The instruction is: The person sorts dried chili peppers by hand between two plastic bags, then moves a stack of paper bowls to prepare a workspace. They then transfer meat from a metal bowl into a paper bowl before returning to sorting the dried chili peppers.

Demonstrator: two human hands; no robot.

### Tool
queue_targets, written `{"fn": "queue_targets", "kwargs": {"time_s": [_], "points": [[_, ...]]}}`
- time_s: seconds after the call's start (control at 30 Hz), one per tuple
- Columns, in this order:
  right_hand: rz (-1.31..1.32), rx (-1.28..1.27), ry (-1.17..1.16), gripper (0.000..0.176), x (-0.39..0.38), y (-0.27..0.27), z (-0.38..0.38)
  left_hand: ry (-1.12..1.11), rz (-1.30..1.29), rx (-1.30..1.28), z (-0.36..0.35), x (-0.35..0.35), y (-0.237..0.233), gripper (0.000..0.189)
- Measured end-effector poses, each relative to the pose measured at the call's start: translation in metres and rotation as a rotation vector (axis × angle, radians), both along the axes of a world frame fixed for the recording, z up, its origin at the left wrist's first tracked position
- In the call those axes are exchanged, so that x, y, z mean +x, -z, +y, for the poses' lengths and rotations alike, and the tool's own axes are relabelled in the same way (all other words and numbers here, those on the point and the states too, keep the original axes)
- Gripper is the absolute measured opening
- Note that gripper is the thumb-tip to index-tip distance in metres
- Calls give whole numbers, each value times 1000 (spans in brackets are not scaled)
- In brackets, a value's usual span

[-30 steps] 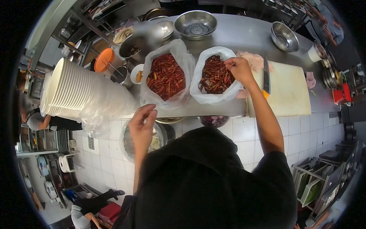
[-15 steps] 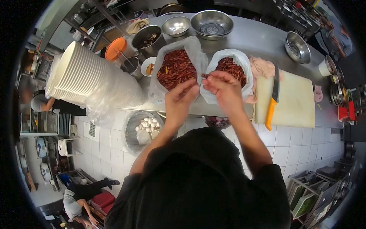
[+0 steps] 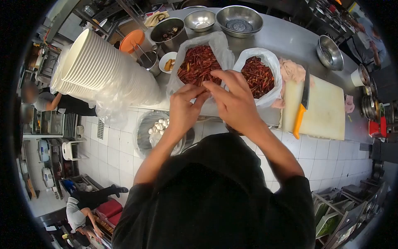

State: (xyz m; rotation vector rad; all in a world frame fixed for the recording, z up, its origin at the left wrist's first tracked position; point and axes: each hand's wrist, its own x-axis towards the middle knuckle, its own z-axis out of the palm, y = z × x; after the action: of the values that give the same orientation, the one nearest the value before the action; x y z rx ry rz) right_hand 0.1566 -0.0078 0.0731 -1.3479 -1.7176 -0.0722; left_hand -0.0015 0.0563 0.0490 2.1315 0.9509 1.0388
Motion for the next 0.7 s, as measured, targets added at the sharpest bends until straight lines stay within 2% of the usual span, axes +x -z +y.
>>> {"fn": "queue_targets", "kwargs": {"time_s": [0.1,0.27,0.37,0.57,0.63,0.7], "points": [[-28,-65,-53,16,6,11,2,38,31,81,0,-4,-6,15],[119,-147,-85,8,0,19,0,62,-21,99,-4,-11,-9,16],[299,-220,-130,7,-3,20,-1,88,-118,1,-6,-12,-8,17],[764,-568,-339,11,9,21,-2,173,-304,-484,-7,-16,-3,8],[939,-643,-411,12,14,24,-1,182,-305,-576,-4,-16,-5,7],[1069,-618,-431,12,15,27,-1,181,-317,-642,-2,-14,-4,8]]}}
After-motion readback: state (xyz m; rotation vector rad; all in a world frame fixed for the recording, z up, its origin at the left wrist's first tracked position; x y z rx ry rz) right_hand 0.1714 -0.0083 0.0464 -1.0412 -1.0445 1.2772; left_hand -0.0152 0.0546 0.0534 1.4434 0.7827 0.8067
